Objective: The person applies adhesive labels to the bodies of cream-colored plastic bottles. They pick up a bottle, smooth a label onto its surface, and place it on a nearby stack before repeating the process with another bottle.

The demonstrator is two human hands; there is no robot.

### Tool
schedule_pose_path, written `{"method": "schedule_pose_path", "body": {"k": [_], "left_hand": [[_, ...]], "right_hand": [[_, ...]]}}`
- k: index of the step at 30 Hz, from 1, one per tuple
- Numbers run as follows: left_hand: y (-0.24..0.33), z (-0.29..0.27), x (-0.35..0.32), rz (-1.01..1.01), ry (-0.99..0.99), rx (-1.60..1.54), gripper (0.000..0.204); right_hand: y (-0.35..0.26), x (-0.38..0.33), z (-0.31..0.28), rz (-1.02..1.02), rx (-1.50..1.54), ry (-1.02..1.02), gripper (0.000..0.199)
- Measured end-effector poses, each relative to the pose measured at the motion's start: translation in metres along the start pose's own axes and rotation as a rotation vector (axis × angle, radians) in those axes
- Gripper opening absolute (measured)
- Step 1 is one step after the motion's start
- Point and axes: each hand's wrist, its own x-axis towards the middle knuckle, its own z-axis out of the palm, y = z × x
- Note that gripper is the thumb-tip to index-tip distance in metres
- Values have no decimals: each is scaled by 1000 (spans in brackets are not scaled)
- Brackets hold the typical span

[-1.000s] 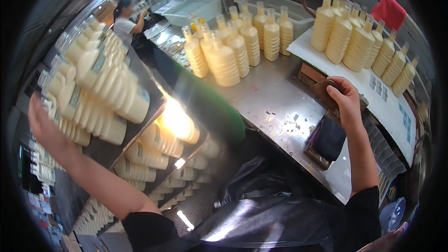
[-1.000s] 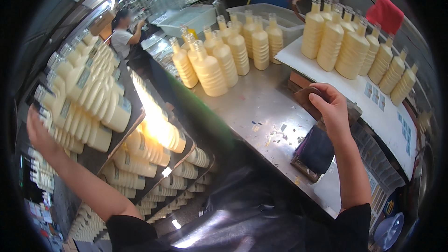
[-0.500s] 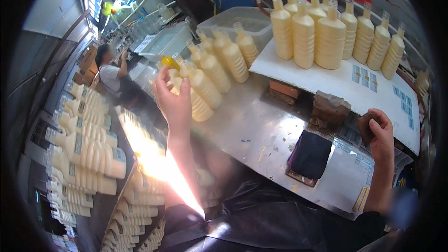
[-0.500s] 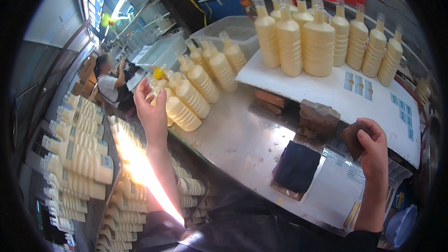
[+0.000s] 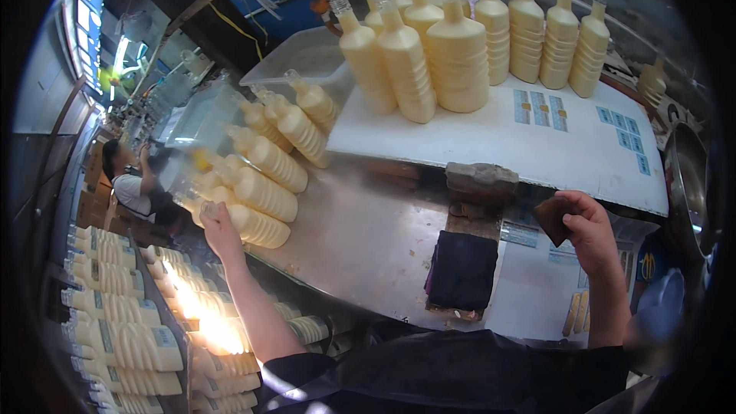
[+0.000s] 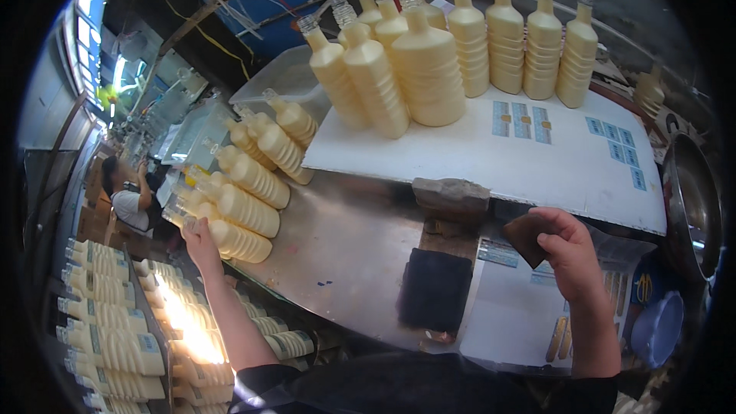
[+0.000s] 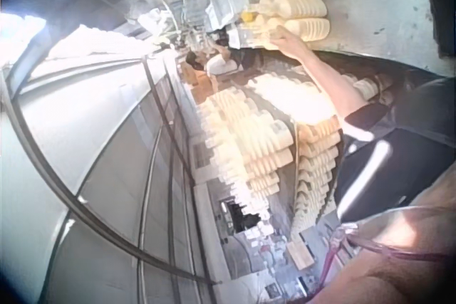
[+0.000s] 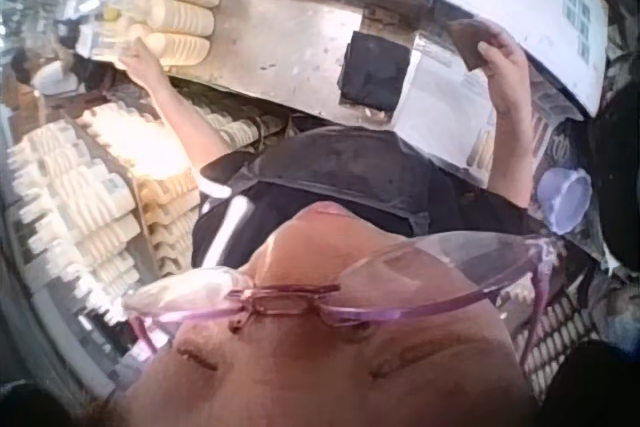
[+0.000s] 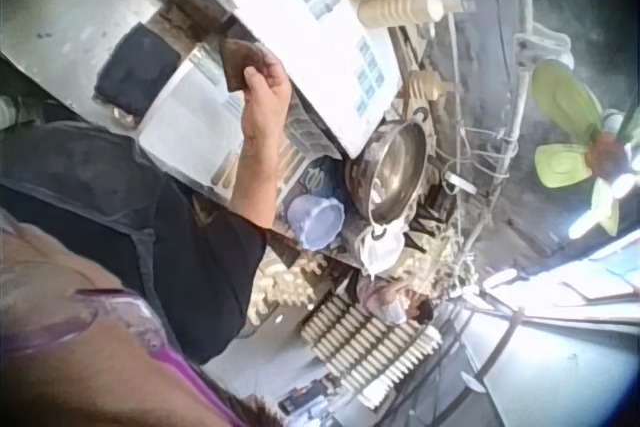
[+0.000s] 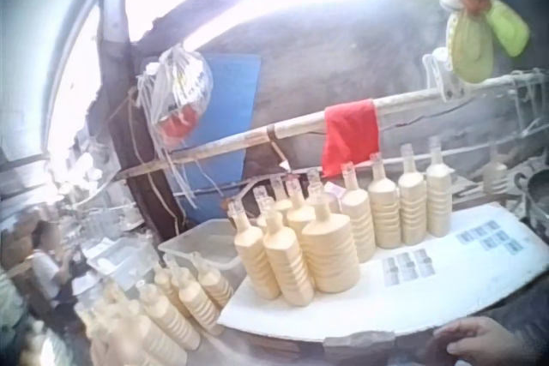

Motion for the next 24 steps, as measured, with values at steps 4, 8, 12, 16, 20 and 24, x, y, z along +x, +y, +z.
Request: {"method": "schedule_pose_path", "body": {"k": [4,8,12,16,20,24], "left_hand": [[40,3,-43,285,-63,173,46],[88,-7,-71,347,-56,-16,36],[158,-16,-89,164,-304,-665,21],[237,22,-111,115,-724,-965,20],[293,79,-154,138,-889,-713,36],[247,137,-213,118,-1054,-853,65]], "right_hand": [[6,-22,11,15,-22,86,44],[4,-30,33,-43,-182,40,18],[10,-41,77,-181,-628,48,21],[28,-50,115,-396,-701,-60,33],[23,-49,136,-230,-925,20,71],[41,-26,105,-29,-756,90,77]]}}
